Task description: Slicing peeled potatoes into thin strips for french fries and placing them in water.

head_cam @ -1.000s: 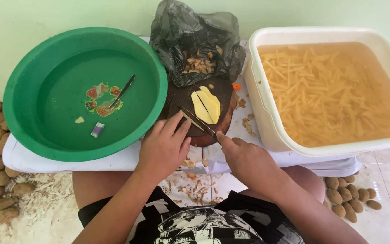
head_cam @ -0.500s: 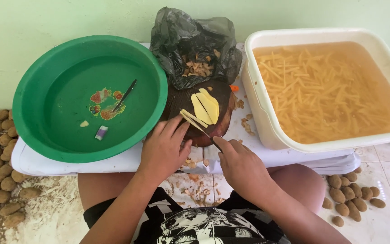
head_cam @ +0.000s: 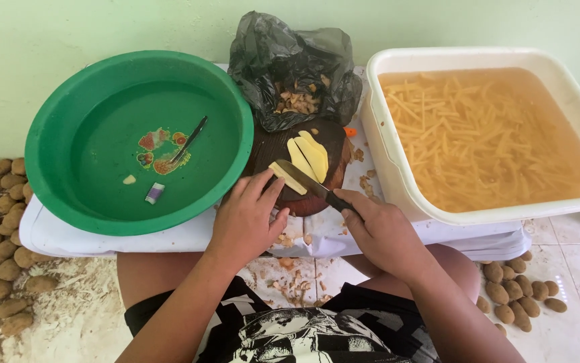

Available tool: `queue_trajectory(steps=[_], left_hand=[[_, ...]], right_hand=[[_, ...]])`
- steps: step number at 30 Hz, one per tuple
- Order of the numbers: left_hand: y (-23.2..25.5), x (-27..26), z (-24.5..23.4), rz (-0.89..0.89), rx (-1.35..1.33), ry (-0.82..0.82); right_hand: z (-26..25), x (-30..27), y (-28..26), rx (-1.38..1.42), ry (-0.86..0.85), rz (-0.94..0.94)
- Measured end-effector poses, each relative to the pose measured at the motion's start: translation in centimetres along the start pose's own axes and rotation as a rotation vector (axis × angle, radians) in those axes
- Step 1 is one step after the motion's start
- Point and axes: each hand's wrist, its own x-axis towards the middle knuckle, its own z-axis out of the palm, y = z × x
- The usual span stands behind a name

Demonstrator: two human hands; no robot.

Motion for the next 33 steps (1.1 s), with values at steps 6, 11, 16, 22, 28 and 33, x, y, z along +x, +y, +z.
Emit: queue_trajectory(steps=[6,11,16,22,28,33], left_hand=[[-0.1,0.0,0.4,-0.009,-0.022,0.015],[0.2,0.4,1.2,-0.004,0.050,0.038],[0.1,0.9,1.6,0.007,0.088,0.018],[0.5,2.0,0.1,0.108,0.161,-0.097],[2.1,6.2,-1.0,0.211,0.196,-0.005],[7.5,15.5,-1.8,0.405,0.113,0.164]], right_hand=[[1.5,0.2,0.9,0.384,-0.082,0.188],[2.8,0.0,1.8,0.618,-0.107,0.211],[3.2,0.1,2.1,0.699,-0.149,0.203],[2.6,-0.8,2.1,0.832,-0.136,0.177],[-0.3,-2.9,1.9,0.904,-0.048,0.172],[-6.1,-5.5,3.0,0.785,0.316,0.130]])
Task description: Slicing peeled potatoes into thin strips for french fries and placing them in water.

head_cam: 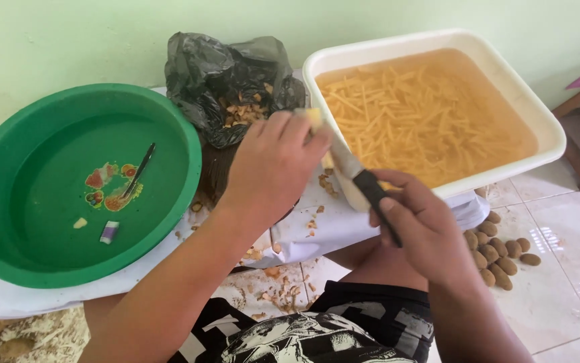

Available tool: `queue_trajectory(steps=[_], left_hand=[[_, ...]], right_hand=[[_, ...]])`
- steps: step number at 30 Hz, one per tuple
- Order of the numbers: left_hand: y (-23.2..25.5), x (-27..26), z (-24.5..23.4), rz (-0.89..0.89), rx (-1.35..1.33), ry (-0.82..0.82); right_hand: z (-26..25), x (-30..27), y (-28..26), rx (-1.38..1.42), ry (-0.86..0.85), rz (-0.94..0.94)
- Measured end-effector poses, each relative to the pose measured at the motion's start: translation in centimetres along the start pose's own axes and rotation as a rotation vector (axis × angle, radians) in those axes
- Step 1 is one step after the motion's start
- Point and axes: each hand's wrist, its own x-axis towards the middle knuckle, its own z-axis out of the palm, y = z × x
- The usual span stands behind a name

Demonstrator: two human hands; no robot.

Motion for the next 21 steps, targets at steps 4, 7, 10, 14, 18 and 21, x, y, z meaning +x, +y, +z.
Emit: queue_trajectory(steps=[4,7,10,14,18,21], left_hand=[[0.9,6.5,4.6,0.149,0.065,-0.017],[1.0,9.2,9.9,0.254,0.063,0.078],[0.6,10.5,13.4,0.292,-0.004,-0.247],[0.7,12.6,11.8,0.116,-0.277,-1.164],[1.6,13.7,11.4,0.120,-0.265,-1.452],[2.0,13.1,14.4,0.280,-0.179,-1.370]], right_hand=[[-3.0,1.0,-4.3,-0.223,0.172,0.046],[-4.9,2.8,-5.9,-0.357,0.312,0.220],[-6.9,4.7,-5.9,-0.526,0.381,0.277],[-8.0,7.3,-4.2,-0.519,0.374,0.358],[-7.8,7.9,-3.4,-0.569,0.364,0.371],[-8.0,7.9,-3.7,-0.578,0.330,0.393]])
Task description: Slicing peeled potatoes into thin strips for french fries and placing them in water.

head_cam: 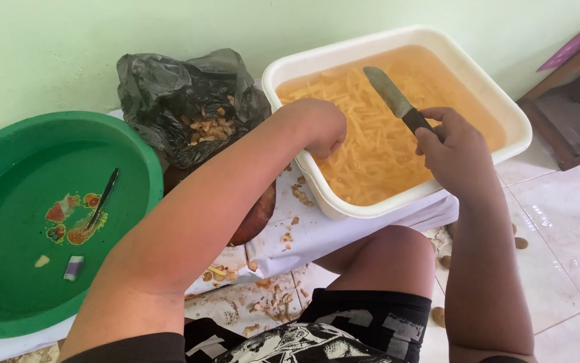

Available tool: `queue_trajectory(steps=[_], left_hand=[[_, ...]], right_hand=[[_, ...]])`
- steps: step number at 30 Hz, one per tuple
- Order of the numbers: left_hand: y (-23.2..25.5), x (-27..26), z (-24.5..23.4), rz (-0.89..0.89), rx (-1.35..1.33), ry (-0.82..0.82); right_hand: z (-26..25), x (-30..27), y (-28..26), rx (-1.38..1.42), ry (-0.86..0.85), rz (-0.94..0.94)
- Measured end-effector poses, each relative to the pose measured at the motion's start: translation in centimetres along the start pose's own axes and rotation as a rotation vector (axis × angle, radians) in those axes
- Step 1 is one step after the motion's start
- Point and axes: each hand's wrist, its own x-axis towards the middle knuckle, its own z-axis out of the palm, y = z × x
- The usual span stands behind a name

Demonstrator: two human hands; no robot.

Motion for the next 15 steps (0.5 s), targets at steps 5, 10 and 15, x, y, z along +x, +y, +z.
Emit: queue_trajectory(steps=[5,10,15], left_hand=[[-1.0,-0.8,0.0,0.044,-0.200,0.055],[-1.9,-0.9,0.3,0.035,-0.447,0.210],[-1.6,-2.4,0.0,0.063,-0.549,0.243]], right_hand=[[-0.2,0.3,0.2,-0.005,-0.018,-0.010],[-0.3,0.2,0.1,0.017,-0.015,0.001],[-0.4,0.0,-0.1,0.062,-0.015,0.010]])
